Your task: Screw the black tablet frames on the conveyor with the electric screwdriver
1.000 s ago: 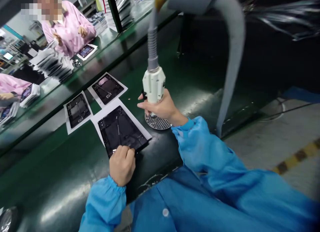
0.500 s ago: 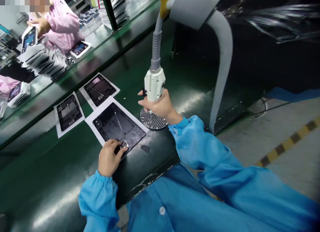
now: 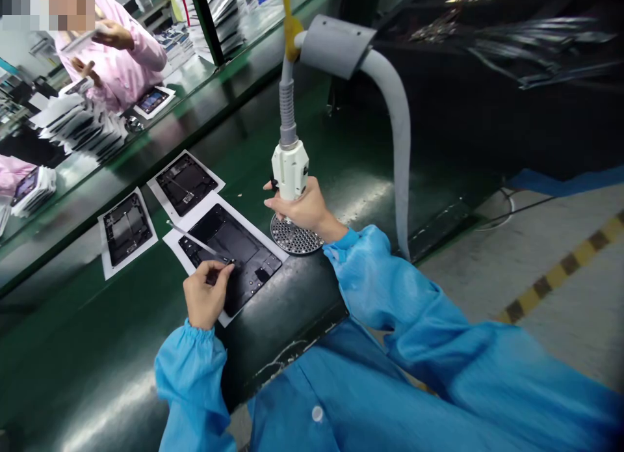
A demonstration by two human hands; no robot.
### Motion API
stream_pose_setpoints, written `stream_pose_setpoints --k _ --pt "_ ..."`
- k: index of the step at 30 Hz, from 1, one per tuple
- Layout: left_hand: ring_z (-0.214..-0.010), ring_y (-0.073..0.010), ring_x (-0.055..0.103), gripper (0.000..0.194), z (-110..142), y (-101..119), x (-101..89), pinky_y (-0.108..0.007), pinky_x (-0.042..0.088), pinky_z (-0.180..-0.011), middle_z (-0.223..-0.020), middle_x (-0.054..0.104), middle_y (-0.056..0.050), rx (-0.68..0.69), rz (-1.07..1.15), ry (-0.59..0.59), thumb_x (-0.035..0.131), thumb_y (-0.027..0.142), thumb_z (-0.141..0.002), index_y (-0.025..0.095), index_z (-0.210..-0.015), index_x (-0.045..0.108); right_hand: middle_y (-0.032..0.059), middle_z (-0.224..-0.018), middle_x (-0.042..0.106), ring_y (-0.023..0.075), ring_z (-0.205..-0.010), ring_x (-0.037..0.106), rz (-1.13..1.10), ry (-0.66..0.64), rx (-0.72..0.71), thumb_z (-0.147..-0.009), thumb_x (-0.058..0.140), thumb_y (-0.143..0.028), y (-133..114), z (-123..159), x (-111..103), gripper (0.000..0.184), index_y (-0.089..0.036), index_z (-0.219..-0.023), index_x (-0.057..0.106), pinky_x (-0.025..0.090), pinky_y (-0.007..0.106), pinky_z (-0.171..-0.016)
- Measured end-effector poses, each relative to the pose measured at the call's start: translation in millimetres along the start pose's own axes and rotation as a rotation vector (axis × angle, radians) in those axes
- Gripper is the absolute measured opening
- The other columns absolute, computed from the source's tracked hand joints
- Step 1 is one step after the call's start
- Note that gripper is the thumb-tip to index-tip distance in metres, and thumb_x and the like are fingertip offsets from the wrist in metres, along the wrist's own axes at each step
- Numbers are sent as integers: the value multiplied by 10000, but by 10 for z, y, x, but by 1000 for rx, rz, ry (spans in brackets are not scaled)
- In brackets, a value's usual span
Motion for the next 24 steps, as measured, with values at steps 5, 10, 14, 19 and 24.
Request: stream_pose_setpoints --k 5,10,14,19,24 --pt "-596 -113 585 266 -54 -70 -56 -221 488 -596 -658 661 -1 -31 136 194 708 416 -709 160 -774 681 -79 -414 516 74 -346 464 -27 -7 23 -603 700 -227 21 -2 9 198 -120 -755 633 392 231 -400" --pt "-646 -148 649 322 -58 -224 58 -255 528 -653 -724 717 -29 -99 89 91 685 462 -705 170 -835 723 -75 -411 521 76 -360 476 -32 -22 50 -593 697 -225 32 -15 27 204 -120 -757 637 397 220 -417" --pt "-648 -194 669 389 -23 -312 27 -289 527 -638 -695 725 -27 -154 -52 39 644 551 -684 197 -812 741 -68 -466 537 73 -404 490 -26 -47 60 -612 698 -241 17 -15 60 216 -130 -789 645 414 212 -439" --pt "-706 -257 690 450 -96 -535 45 -317 524 -609 -649 712 -5 -244 -165 -51 594 633 -617 254 -811 740 -35 -586 573 88 -531 538 14 -116 24 -619 718 -235 116 -81 144 249 -119 -834 668 440 203 -490" --pt "-691 -258 692 440 -189 -653 147 -322 545 -624 -650 709 4 -244 -199 -137 556 653 -615 284 -778 732 -54 -541 517 75 -497 497 49 -84 1 -626 705 -208 145 -136 150 207 -115 -797 632 402 191 -464"
Point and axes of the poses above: each hand's wrist, its own z-axis away from the middle knuckle, its own x-axis out of the palm, y = z × x, the point moved 9 cm from there along -z, towards the middle knuckle
